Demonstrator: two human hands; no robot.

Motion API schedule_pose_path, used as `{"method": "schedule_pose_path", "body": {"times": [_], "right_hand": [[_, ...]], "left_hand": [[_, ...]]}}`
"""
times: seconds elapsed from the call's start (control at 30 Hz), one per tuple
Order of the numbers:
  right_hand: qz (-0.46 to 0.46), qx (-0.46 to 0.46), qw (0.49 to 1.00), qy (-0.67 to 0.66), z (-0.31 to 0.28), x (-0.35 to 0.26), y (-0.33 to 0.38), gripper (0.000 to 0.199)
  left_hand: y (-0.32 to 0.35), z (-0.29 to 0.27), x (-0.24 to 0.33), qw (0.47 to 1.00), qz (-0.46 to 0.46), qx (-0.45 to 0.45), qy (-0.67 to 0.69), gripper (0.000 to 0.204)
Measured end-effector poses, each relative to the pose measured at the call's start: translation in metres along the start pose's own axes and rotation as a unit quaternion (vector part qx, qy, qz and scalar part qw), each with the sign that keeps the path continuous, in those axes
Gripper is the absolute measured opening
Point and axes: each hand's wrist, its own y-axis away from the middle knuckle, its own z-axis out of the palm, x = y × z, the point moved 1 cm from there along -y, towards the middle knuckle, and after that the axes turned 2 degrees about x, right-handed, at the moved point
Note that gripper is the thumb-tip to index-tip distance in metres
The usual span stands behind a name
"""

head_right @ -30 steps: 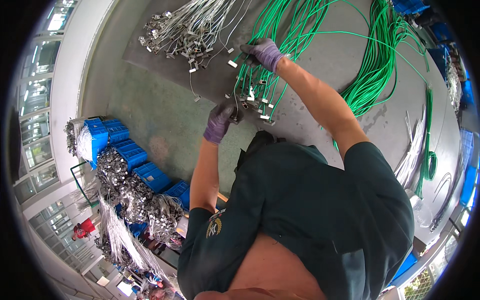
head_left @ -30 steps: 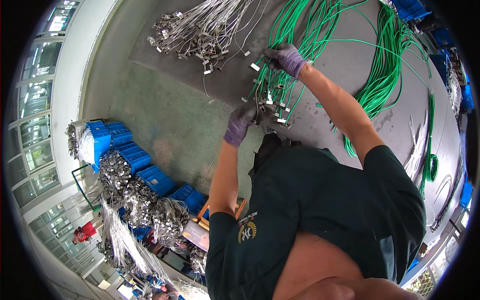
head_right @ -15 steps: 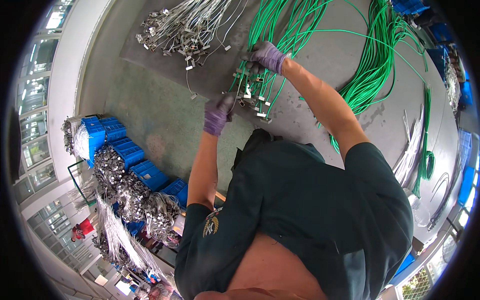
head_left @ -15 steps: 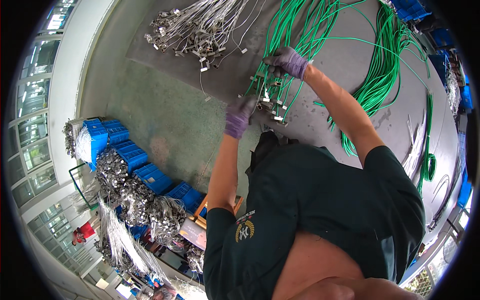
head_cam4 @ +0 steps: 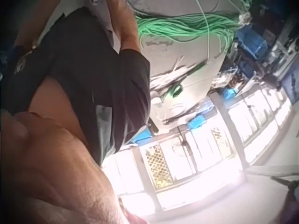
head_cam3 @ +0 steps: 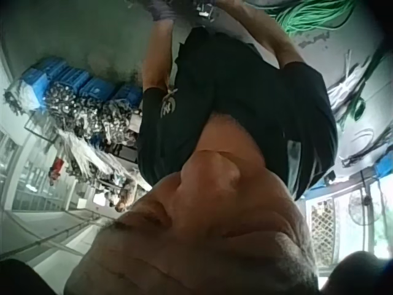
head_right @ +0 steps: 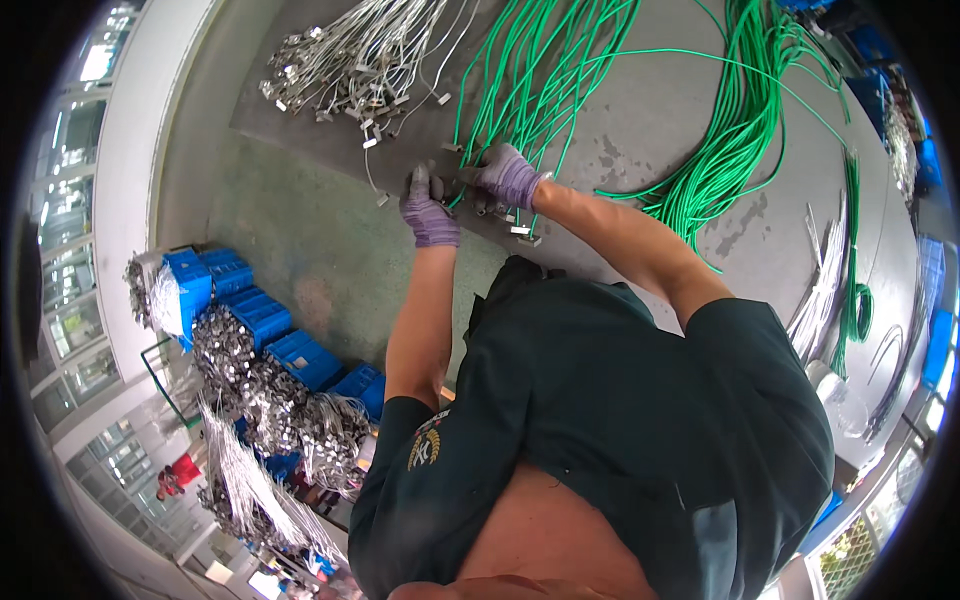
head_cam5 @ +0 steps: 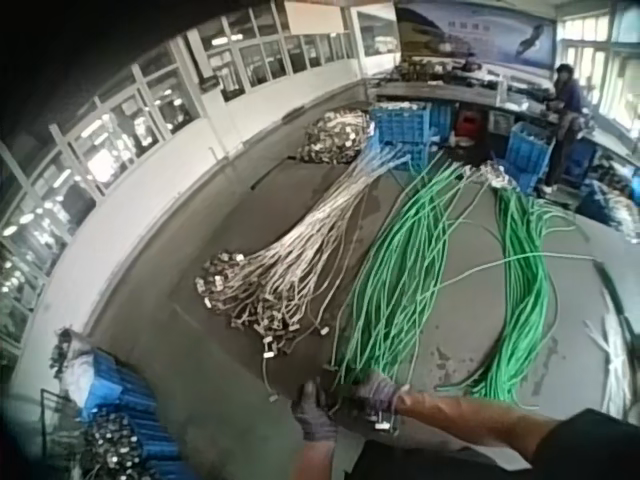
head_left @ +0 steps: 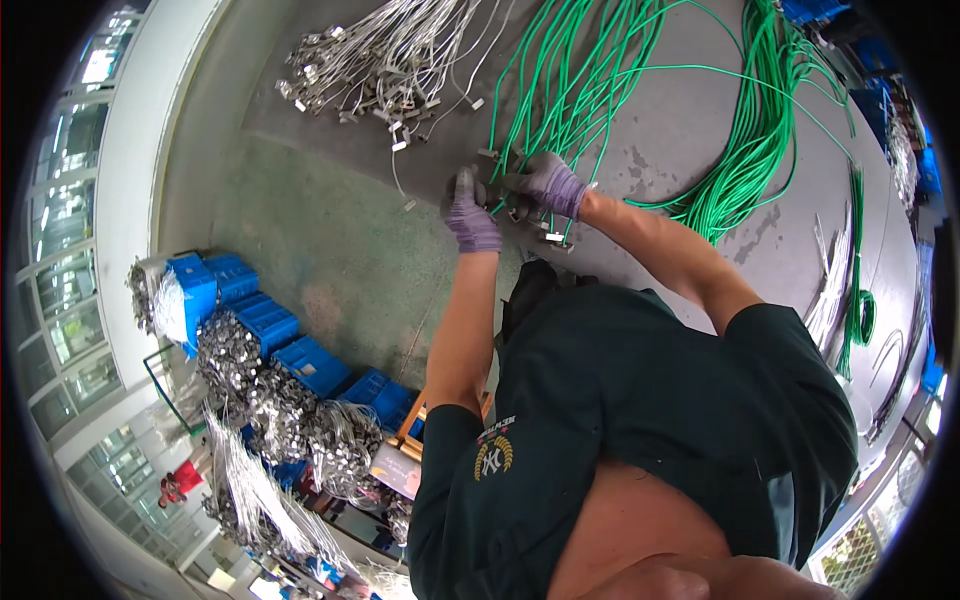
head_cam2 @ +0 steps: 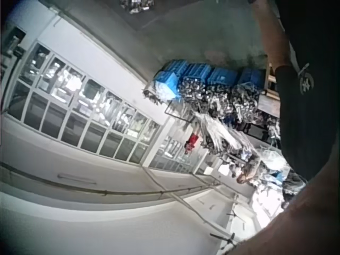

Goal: Organizing and bundling groups of electrical wires using zip ties.

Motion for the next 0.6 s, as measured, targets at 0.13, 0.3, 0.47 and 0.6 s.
{"method": "schedule_pose_path", "body": {"times": [0.13, 0.3, 0.47, 0.6], "right_hand": [[-0.004, 0.024, 0.996, 0.09, -0.034, 0.002, -0.002, 0.029], [0.072, 0.217, 0.969, 0.09, -0.107, 0.01, 0.024, 0.036], [-0.027, 0.381, 0.922, -0.068, -0.149, 0.084, -0.006, 0.059], [-0.068, 0.341, 0.878, -0.328, -0.109, 0.058, -0.04, 0.066]], "left_hand": [[-0.013, 0.018, 0.0, 0.922, 0.234, -0.059, -0.302, 0.034], [-0.085, 0.032, 0.01, 0.828, 0.237, -0.125, -0.493, 0.048], [-0.136, 0.1, -0.013, 0.758, 0.091, -0.248, -0.597, 0.083], [-0.135, 0.124, -0.032, 0.787, 0.045, -0.236, -0.568, 0.089]]}}
